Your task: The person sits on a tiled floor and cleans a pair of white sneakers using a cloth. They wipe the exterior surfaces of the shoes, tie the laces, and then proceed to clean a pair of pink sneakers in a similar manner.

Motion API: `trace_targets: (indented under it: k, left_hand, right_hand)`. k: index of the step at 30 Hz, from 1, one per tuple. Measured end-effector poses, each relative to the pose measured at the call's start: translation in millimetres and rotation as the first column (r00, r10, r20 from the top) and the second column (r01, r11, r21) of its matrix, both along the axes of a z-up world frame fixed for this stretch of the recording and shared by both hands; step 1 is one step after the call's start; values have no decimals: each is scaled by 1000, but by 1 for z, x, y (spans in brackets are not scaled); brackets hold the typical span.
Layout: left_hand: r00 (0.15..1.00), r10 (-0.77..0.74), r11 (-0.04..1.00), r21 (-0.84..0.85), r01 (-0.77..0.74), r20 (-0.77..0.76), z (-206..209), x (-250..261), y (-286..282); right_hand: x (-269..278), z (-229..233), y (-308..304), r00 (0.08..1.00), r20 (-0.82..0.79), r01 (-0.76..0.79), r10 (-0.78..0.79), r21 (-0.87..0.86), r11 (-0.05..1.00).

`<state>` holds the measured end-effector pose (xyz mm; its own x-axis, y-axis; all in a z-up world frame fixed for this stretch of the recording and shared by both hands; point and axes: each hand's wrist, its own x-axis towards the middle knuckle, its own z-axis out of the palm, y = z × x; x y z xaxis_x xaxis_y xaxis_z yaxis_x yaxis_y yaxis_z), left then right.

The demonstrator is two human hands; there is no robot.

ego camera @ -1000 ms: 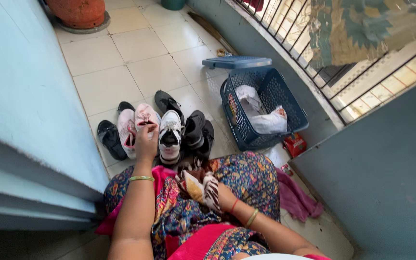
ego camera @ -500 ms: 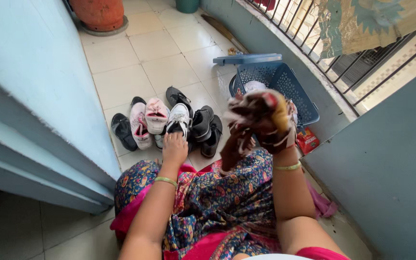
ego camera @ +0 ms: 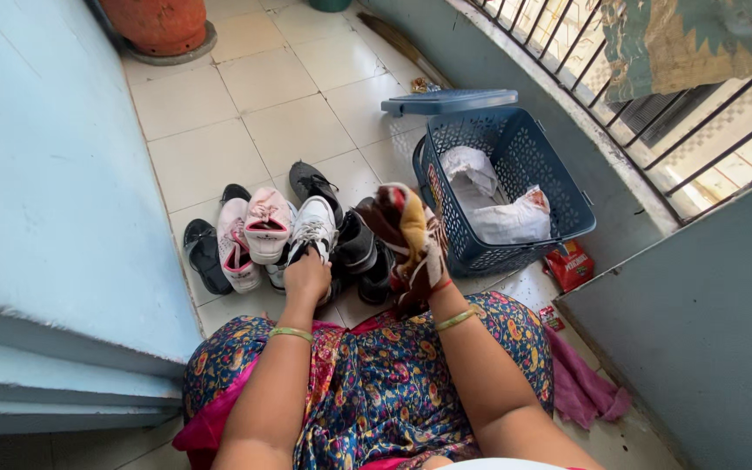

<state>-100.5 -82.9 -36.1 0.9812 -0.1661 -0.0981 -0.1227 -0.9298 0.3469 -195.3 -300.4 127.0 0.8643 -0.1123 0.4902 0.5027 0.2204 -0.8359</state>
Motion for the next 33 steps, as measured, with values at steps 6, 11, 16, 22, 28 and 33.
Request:
trace_targets:
  k: [6,11,16,22,28,33]
  left_hand:
    - [981,147,877,-443,-188,-126,23,-8,21]
    - [997,11,471,-879,-76,-80,28,-21,29]
    - [964,153,411,-873,-261,-217,44,-19,32]
    - [988,79,525,-838,-151,-130,65,-36,24]
    - [998,-64,471,-882,6,-28,70,-48,16]
    - [978,93,519,-829,-207,-186,62,-48,7]
  right_hand:
    - [16,-18,3,970,90,242,-225,-431,869]
    - [-9,-25,34,993,-100,34,-67,-301,953]
    - [-18,-18,73,952,-269,-64,-144,-637,769]
    - [18,-55,51,989,96,148,-112,-630,762]
    - [38,-112,23,962,-268,-109,50,-211,971]
    - [22,-80,39,923,-339,-212,183,-51,976]
